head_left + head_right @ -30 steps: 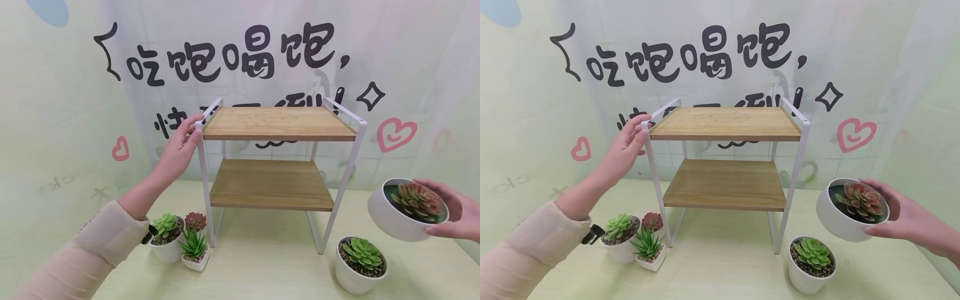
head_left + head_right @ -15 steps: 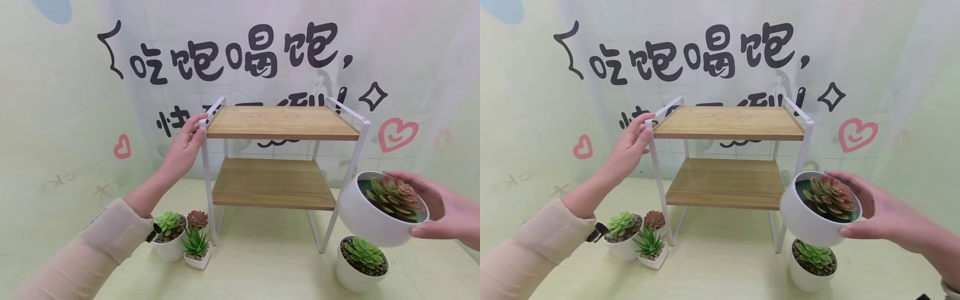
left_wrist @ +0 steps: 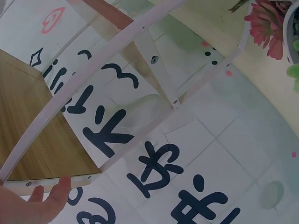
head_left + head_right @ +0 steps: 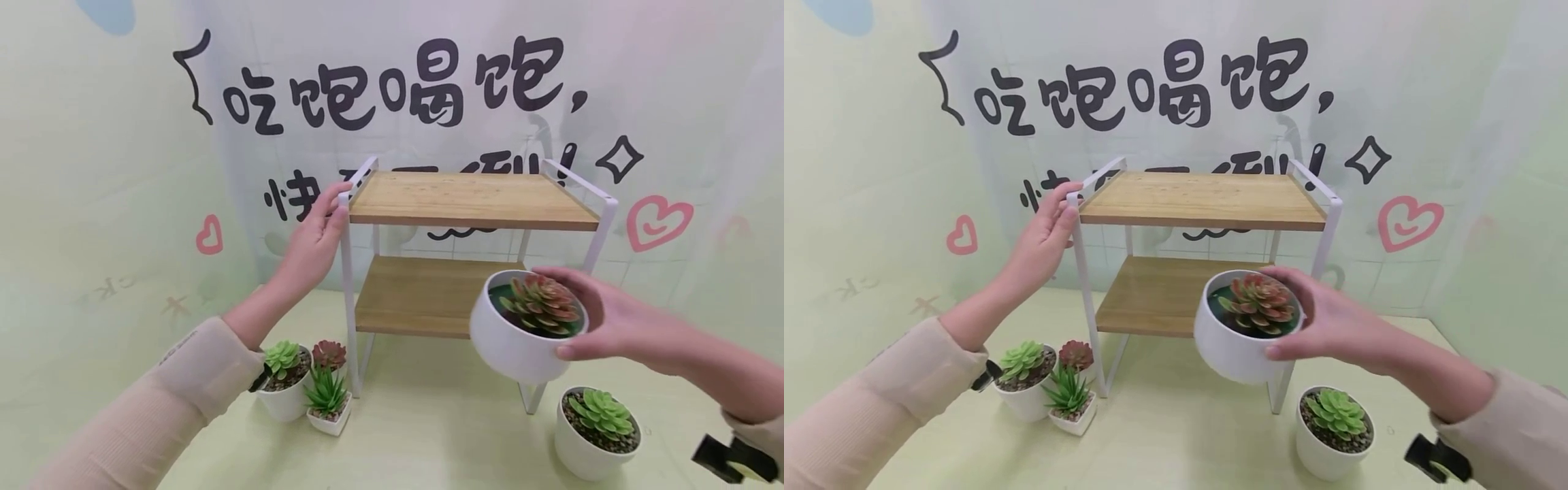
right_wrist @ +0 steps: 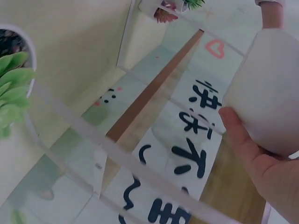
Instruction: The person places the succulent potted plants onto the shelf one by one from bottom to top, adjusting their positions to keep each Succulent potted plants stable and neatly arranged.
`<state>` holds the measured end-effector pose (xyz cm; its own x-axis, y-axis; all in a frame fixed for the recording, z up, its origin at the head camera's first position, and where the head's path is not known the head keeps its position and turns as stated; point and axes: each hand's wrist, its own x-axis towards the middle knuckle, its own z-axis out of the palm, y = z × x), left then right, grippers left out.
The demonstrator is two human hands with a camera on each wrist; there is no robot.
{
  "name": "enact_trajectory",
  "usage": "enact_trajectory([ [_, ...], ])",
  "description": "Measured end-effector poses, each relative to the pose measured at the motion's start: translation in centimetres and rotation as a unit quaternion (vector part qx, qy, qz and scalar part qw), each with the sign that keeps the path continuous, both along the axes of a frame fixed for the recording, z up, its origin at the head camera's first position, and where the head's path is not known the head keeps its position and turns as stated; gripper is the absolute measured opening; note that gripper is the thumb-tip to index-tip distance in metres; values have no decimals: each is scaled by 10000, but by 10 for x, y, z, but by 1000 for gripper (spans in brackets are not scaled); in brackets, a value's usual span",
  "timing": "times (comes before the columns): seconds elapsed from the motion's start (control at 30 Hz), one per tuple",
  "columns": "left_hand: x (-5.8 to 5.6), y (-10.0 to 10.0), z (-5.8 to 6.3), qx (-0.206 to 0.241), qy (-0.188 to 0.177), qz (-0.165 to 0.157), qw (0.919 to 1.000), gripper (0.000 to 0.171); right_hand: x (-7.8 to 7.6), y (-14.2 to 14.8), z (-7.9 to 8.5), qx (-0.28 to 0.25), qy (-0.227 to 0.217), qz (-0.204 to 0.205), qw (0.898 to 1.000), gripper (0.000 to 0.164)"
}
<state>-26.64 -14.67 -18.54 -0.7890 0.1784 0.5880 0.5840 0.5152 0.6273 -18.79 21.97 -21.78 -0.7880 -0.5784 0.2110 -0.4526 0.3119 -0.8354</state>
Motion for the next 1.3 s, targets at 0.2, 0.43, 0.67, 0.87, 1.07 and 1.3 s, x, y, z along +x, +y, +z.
enact_trajectory([
  [0.2,-1,-1,3,48,-22,-25,10000,38,-15,-46,17,148,-73,-507,9986,81],
  [0.43,2,-3,3,-32,-196,95,9998,39,-40,-84,21,573,-131,-1261,9903,82],
  [0.67,1,-2,0,-34,-98,73,9999,39,-65,-112,11,605,-249,-1584,9852,79],
  [0.87,0,-2,-1,-14,-7,34,10000,38,-83,-131,3,460,-302,-1573,9860,77],
  [1.07,-1,-3,0,63,105,22,9999,38,-99,-150,1,576,-518,-1715,9821,89],
  [1.3,-4,-2,-1,49,149,-41,9999,37,-110,-161,-4,502,-893,-1798,9784,92],
])
